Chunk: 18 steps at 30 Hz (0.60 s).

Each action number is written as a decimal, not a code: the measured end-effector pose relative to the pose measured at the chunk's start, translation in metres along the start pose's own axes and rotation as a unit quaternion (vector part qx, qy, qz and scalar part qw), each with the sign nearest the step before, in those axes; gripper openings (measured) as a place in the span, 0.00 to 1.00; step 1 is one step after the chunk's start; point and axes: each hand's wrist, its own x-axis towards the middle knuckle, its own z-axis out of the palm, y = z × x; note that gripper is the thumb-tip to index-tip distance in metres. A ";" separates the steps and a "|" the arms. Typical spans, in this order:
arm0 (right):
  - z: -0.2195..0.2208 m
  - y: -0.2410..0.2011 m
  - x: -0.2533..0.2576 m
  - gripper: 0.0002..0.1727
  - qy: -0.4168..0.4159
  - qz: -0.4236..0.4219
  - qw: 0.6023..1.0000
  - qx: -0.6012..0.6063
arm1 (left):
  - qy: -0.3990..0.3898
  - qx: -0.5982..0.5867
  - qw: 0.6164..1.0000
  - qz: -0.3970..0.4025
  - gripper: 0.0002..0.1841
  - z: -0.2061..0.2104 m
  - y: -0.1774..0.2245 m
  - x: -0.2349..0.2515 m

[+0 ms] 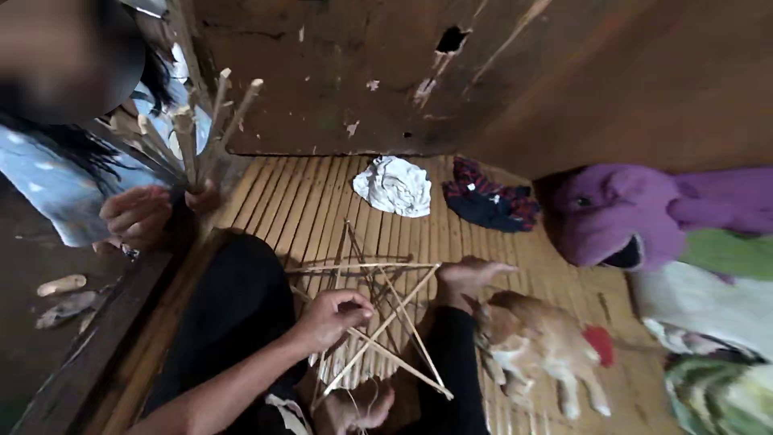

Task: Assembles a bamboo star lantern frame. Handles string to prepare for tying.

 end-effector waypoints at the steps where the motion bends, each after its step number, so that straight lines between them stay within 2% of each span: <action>1: 0.015 0.028 0.011 0.30 0.032 -0.078 0.988 0.131 | -0.004 -0.025 1.000 0.003 0.07 0.003 0.009 -0.004; 2: 0.047 0.065 0.015 0.33 0.073 -0.163 0.953 0.245 | -0.014 -0.040 0.999 0.007 0.07 0.005 0.016 -0.007; 3: 0.081 0.093 0.017 0.33 0.093 -0.208 0.921 0.316 | -0.028 -0.043 0.999 0.008 0.06 0.007 0.022 -0.011; 4: 0.110 0.107 0.018 0.32 0.097 -0.215 0.901 0.365 | -0.045 -0.043 0.998 0.005 0.06 0.008 0.024 -0.015; 6: 0.136 0.112 0.023 0.33 0.067 -0.182 0.887 0.419 | -0.071 -0.040 0.997 -0.004 0.05 0.008 0.024 -0.023; 11: 0.142 0.112 0.020 0.39 -0.111 -0.100 0.884 0.443 | -0.070 0.004 0.997 0.013 0.05 0.009 0.008 -0.037; 13: 0.143 0.117 0.015 0.28 -0.172 -0.067 0.870 0.458 | -0.071 0.014 0.997 0.028 0.05 0.009 0.005 -0.037; 15: 0.142 0.127 0.010 0.12 -0.181 -0.056 0.862 0.470 | -0.077 0.017 0.996 0.041 0.05 0.005 0.003 -0.033; 16: 0.141 0.133 0.007 0.09 -0.166 -0.058 0.862 0.475 | -0.079 0.019 0.996 0.043 0.05 0.003 0.002 -0.030; 18: 0.136 0.146 0.004 0.09 -0.108 -0.056 0.868 0.482 | -0.086 0.029 0.995 0.038 0.05 -0.003 0.000 -0.027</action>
